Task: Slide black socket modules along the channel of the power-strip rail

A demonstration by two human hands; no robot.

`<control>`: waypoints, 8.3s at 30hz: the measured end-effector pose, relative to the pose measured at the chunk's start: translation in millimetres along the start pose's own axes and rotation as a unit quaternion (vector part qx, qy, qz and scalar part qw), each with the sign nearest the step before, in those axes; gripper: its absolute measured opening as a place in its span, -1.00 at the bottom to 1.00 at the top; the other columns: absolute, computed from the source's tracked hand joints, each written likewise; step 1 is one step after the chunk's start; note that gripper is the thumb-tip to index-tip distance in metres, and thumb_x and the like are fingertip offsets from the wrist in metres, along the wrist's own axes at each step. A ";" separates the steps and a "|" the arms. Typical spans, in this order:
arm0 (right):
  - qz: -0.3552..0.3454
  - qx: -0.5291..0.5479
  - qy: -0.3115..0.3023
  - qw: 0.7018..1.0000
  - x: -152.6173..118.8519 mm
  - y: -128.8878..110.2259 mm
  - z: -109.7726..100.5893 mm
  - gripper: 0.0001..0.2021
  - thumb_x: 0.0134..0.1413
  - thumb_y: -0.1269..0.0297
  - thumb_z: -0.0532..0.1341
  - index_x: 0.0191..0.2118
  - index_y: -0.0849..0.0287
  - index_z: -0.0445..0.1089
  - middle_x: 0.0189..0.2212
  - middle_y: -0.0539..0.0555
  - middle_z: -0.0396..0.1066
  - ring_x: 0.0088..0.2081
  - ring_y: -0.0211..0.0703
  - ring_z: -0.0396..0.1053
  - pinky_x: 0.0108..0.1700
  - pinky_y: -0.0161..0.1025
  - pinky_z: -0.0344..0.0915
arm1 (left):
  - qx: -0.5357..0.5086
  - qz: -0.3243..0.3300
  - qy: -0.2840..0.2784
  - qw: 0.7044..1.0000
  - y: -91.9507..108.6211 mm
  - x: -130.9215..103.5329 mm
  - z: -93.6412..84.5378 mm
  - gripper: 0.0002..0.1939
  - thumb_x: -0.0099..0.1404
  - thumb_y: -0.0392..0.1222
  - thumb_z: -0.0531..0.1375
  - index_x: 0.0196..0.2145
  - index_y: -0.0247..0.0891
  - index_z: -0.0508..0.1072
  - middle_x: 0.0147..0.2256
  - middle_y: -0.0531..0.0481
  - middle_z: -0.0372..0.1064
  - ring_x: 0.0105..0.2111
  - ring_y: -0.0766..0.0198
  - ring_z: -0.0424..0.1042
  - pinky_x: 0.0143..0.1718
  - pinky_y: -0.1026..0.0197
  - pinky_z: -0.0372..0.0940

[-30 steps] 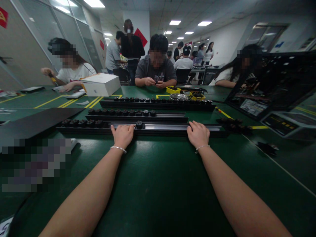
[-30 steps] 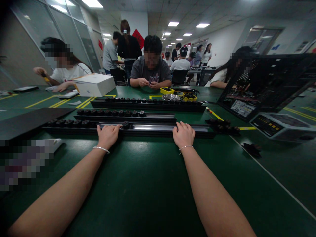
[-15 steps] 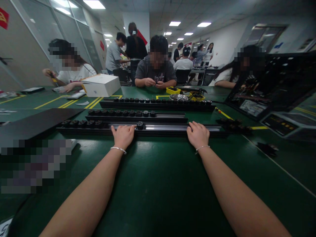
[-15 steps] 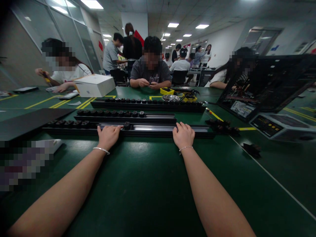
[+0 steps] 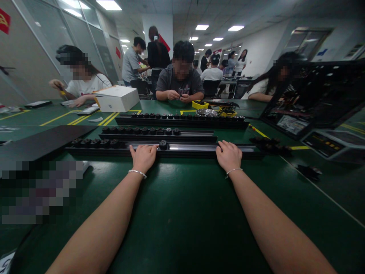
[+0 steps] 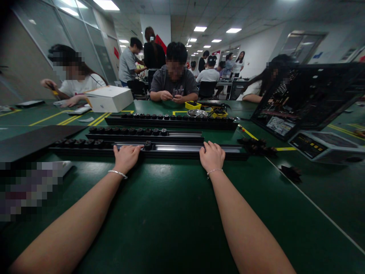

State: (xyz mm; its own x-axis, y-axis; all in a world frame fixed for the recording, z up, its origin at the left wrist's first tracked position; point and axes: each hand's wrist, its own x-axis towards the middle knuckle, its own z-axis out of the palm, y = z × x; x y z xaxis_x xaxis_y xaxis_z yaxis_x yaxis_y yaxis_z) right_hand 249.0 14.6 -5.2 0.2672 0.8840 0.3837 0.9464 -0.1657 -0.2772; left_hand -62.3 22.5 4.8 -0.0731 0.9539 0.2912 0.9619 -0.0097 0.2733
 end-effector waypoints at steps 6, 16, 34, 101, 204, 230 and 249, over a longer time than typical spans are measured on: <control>-0.001 0.000 -0.003 1.000 -0.2 0.7 0.2 -0.52 0.20 0.16 -0.13 0.11 0.13 0.32 0.15 0.05 0.24 0.16 -0.02 0.08 0.13 0.01 -0.01 | -0.004 0.006 0.001 1.000 0.1 -0.3 0.2 -0.51 0.33 -0.05 -0.20 -0.08 0.06 0.48 -0.17 -0.02 0.49 -0.01 0.00 0.30 0.16 -0.42 -0.32; -0.010 0.004 0.024 1.000 0.1 2.5 4.5 -0.54 0.18 0.17 -0.10 0.07 0.13 0.35 0.13 0.07 0.27 0.14 -0.03 0.11 0.13 -0.01 0.00 | 0.001 0.013 0.001 1.000 0.9 -1.1 1.3 -0.52 0.34 -0.03 -0.20 -0.06 0.06 0.47 -0.14 -0.01 0.48 -0.01 0.00 0.30 0.15 -0.43 -0.33; -0.004 0.009 -0.003 1.000 -0.3 1.2 -0.1 -0.53 0.18 0.17 -0.12 0.10 0.12 0.32 0.14 0.07 0.25 0.16 -0.01 0.08 0.13 0.01 -0.01 | -0.019 0.023 0.005 1.000 2.2 -2.4 2.6 -0.55 0.33 -0.06 -0.17 -0.06 0.01 0.46 -0.12 -0.02 0.47 0.02 0.01 0.27 0.15 -0.45 -0.38; -0.008 0.002 0.006 1.000 0.2 1.9 1.9 -0.53 0.19 0.16 -0.12 0.10 0.12 0.33 0.13 0.07 0.27 0.15 -0.01 0.09 0.12 0.01 0.00 | 0.002 0.121 -0.006 0.993 3.7 -5.6 6.7 -0.60 0.34 -0.01 -0.11 0.01 0.05 0.38 -0.10 0.02 0.46 0.01 0.09 0.29 0.18 -0.35 -0.33; -0.310 0.065 -0.042 0.948 -40.8 -87.1 15.5 -0.60 0.13 0.31 0.01 0.10 0.12 0.26 0.04 0.12 0.33 0.11 -0.06 0.15 0.17 -0.06 -0.07 | 0.047 0.174 0.002 0.984 5.5 -7.2 12.1 -0.59 0.30 0.04 -0.01 0.09 0.15 0.28 -0.17 0.01 0.42 -0.08 0.09 0.32 0.16 -0.18 -0.17; -0.321 0.079 -0.043 0.943 -36.7 -83.5 17.7 -0.60 0.10 0.37 0.03 0.08 0.17 0.28 0.08 0.09 0.31 0.14 -0.04 0.13 0.15 -0.08 -0.01 | 0.052 0.186 0.019 0.981 3.0 -6.2 15.7 -0.61 0.30 0.01 0.00 0.07 0.12 0.31 -0.19 0.02 0.42 -0.11 0.11 0.32 0.11 -0.13 -0.11; -0.305 0.080 -0.029 0.949 -36.0 -79.9 13.7 -0.62 0.09 0.37 0.04 0.04 0.16 0.32 0.02 0.13 0.36 0.07 -0.04 0.20 0.10 -0.10 0.03 | 0.036 0.175 0.019 0.984 3.7 -6.9 14.3 -0.65 0.31 -0.02 -0.03 0.00 0.05 0.37 -0.19 0.00 0.44 -0.14 0.11 0.31 -0.06 -0.01 0.02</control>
State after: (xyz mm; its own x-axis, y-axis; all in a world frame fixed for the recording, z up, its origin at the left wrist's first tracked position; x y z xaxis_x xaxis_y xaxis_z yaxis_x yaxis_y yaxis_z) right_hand 161.3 2.0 -9.0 -0.3355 0.8179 0.4675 0.8812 0.4479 -0.1511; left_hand -54.4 20.1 -9.3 0.2571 0.8841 0.3903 0.9459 -0.3130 0.0859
